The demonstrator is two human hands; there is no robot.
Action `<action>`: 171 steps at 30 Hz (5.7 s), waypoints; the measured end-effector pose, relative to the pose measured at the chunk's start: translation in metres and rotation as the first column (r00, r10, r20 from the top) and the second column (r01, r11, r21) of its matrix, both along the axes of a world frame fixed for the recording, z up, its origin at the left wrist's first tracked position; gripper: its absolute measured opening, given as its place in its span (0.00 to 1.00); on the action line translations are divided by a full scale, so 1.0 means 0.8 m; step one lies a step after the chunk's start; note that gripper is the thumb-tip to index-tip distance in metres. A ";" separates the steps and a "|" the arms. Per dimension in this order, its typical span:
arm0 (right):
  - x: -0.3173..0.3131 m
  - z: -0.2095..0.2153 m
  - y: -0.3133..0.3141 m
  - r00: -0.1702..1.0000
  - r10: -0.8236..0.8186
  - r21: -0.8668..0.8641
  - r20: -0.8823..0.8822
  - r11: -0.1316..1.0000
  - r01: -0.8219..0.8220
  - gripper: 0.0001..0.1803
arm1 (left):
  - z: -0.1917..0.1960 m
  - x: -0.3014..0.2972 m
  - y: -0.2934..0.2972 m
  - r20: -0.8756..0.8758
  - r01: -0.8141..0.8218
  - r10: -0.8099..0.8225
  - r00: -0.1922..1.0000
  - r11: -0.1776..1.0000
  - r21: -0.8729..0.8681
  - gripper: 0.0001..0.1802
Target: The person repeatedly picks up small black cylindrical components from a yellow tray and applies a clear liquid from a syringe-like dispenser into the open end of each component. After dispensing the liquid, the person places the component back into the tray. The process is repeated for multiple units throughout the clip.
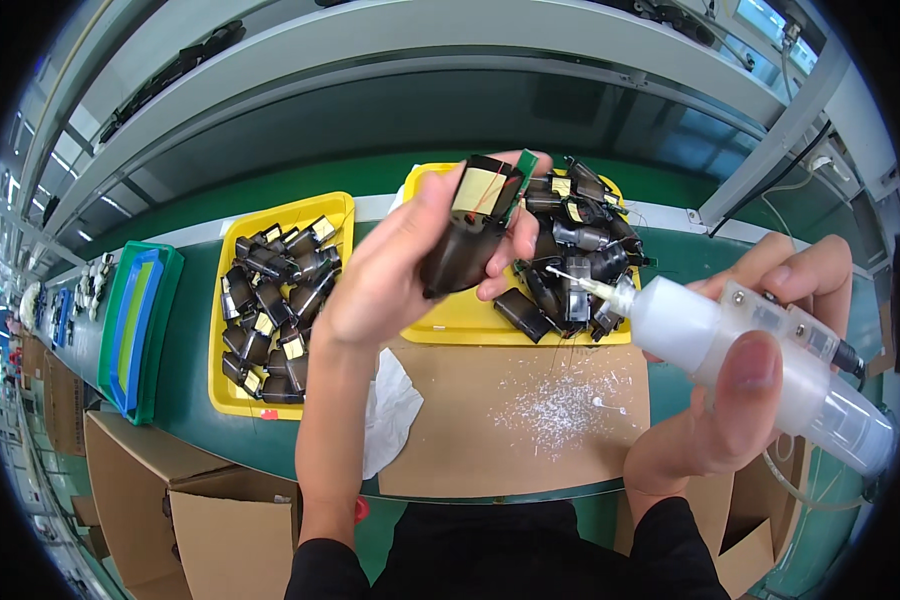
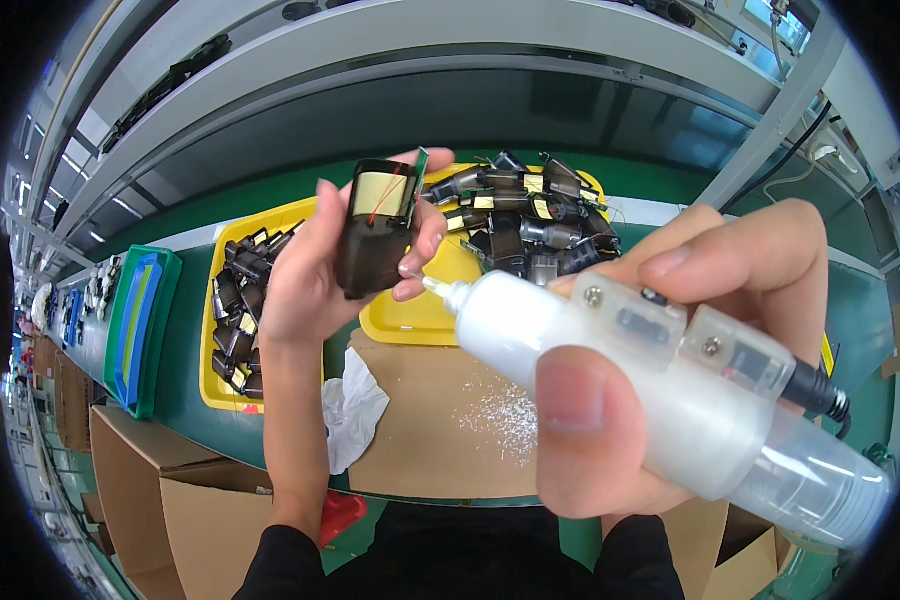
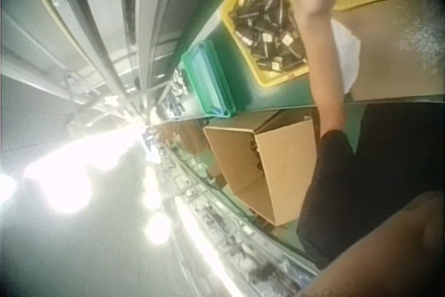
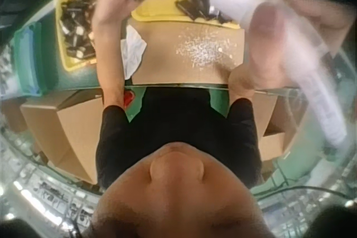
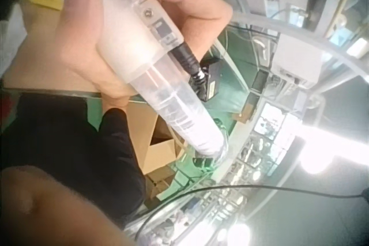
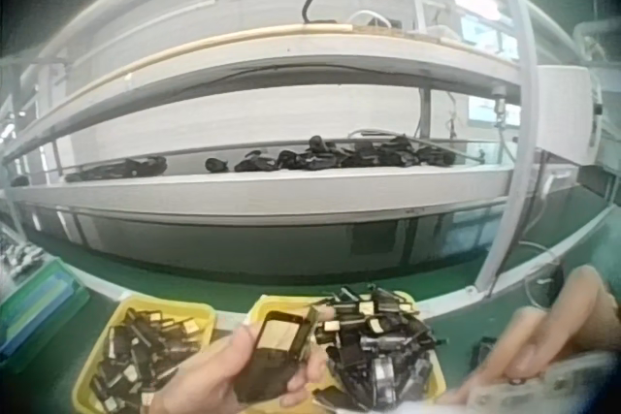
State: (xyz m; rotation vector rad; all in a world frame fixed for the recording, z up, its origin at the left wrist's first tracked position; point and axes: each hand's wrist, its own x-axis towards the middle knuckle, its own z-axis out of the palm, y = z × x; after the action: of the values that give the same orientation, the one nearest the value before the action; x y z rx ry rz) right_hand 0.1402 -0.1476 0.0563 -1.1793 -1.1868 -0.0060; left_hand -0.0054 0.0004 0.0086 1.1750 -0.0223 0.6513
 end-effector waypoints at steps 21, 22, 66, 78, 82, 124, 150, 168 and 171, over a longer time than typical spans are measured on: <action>-0.020 -0.003 0.008 0.994 0.007 -0.048 -0.108 0.999 -0.012 0.30 | -0.007 -0.002 -0.016 0.116 -0.010 -0.007 0.993 0.990 0.143 0.41; -0.021 -0.005 0.009 0.995 -0.008 -0.042 -0.104 0.999 0.004 0.30 | -0.007 -0.002 -0.016 0.133 -0.003 -0.016 0.991 0.990 0.141 0.41; -0.029 0.003 0.003 0.981 0.054 -0.128 -0.188 0.989 -0.079 0.31 | -0.006 -0.015 -0.009 0.107 0.057 -0.082 0.991 0.973 0.222 0.28; -0.031 -0.008 0.009 0.982 0.015 -0.040 -0.189 0.999 -0.023 0.32 | -0.009 -0.020 0.000 0.094 0.231 -0.256 0.962 0.949 0.214 0.31; -0.033 -0.003 0.006 0.981 0.037 -0.054 -0.188 0.997 -0.048 0.31 | -0.010 -0.017 0.008 0.112 0.230 -0.277 0.954 0.921 0.315 0.33; -0.036 0.007 0.000 0.988 -0.026 -0.169 -0.152 0.986 0.000 0.30 | -0.010 -0.009 -0.007 0.188 0.105 -0.146 0.971 0.971 0.216 0.29; 0.015 0.012 -0.012 0.991 0.125 -0.035 -0.045 0.991 -0.127 0.25 | -0.139 0.047 0.131 -0.110 0.292 0.915 0.387 -0.008 0.956 0.22; -0.001 0.005 -0.003 0.997 0.021 0.008 -0.081 1.000 -0.021 0.27 | -0.026 -0.004 0.017 0.144 0.157 -0.160 0.977 0.987 0.033 0.39; -0.010 0.007 0.002 0.986 0.130 0.012 -0.102 0.992 -0.129 0.26 | -0.011 -0.004 0.005 0.101 0.168 -0.181 0.978 0.978 0.123 0.41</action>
State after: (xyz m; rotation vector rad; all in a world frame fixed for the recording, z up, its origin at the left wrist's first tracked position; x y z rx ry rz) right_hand 0.1324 -0.1461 0.0620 -1.0828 -1.1694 0.1479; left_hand -0.0085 0.0041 -0.0004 1.2291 -0.2581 0.5648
